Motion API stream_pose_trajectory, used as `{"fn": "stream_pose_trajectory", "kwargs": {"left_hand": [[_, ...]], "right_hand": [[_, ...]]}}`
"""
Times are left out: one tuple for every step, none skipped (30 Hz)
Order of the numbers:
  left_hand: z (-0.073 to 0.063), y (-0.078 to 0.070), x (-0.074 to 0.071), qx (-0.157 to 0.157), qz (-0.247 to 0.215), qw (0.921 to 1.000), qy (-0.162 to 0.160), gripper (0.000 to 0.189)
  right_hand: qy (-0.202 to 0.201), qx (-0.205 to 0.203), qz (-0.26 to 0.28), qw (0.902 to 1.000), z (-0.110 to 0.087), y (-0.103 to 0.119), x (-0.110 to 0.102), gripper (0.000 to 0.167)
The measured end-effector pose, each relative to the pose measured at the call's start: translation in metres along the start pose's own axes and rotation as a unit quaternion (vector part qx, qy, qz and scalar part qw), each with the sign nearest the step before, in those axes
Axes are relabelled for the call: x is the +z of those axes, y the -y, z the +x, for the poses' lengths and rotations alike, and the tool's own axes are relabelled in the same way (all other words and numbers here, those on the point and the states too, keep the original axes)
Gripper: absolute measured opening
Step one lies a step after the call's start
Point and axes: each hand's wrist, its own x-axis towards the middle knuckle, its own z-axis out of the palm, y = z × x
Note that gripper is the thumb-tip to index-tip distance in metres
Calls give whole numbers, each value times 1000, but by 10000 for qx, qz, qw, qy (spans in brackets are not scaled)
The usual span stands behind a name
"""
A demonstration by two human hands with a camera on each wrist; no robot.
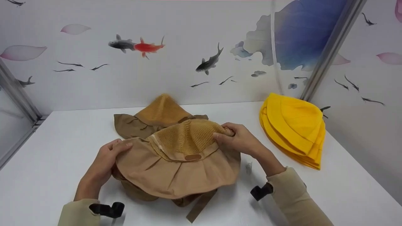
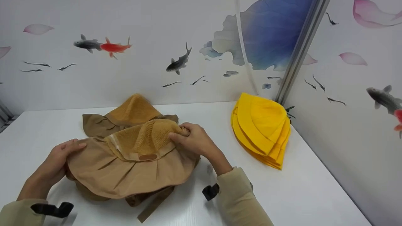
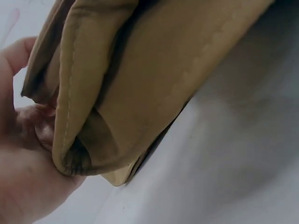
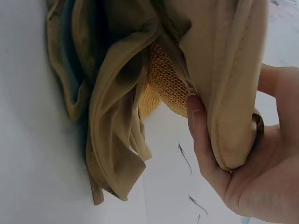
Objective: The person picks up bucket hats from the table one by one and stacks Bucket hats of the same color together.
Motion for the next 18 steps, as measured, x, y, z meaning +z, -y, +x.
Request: {"fn": "stream_pose_trajectory", "kwargs": {"left_hand": [[0, 0, 0, -22, -119, 9999, 31, 27], [1, 0, -1, -62, -232, 9997, 83, 27], [1, 0, -1, -108, -367, 9992, 108, 27], [1, 0, -1, -161, -502, 9985, 150, 26], [2, 1, -2, -220, -619, 9977, 190, 25], [2, 1, -2, -272, -698, 9970, 217, 23], [2, 1, -2, -324, -701, 9967, 258, 22], [3, 2, -2, -339, -679, 9967, 286, 22], [3, 2, -2, -325, -621, 9971, 305, 23], [3, 3, -2, -305, -535, 9975, 338, 23], [4, 3, -2, -276, -431, 9980, 357, 23], [4, 4, -2, -248, -316, 9985, 365, 24], [4, 4, -2, -215, -200, 9989, 364, 24], [4, 5, -2, -194, -108, 9992, 319, 25], [4, 6, -2, -193, -30, 9995, 262, 25], [4, 6, -2, -198, 61, 9996, 207, 24], [4, 6, -1, -181, 179, 9996, 150, 23], [5, 7, -1, -157, 309, 9994, 78, 22]], "right_hand": [[-128, -130, 166, 9997, 0, 1, 1, 24], [-256, -292, 352, 9986, 1, 2, 2, 23], [-361, -426, 552, 9969, 2, 3, 4, 23], [-457, -505, 765, 9947, 2, 3, 5, 23], [-544, -512, 948, 9927, 3, 3, 6, 24], [-594, -427, 1083, 9914, 3, 2, 7, 23], [-613, -330, 1093, 9916, 4, 2, 8, 23], [-594, -194, 998, 9930, 4, 1, 8, 22], [-545, 1, 816, 9952, 4, -1, 9, 21], [-463, 164, 565, 9972, 4, -2, 10, 19], [-353, 307, 283, 9985, 5, -4, 11, 18], [-215, 429, 44, 9988, 5, -6, 12, 18], [-98, 520, -174, 9984, 6, -8, 13, 18], [1, 620, -324, 9976, 7, -11, 14, 18], [91, 709, -399, 9966, 8, -13, 15, 19], [170, 773, -432, 9959, 8, -14, 16, 20], [235, 847, -445, 9951, 8, -15, 17, 20], [302, 908, -430, 9945, 8, -16, 17, 21]]}}
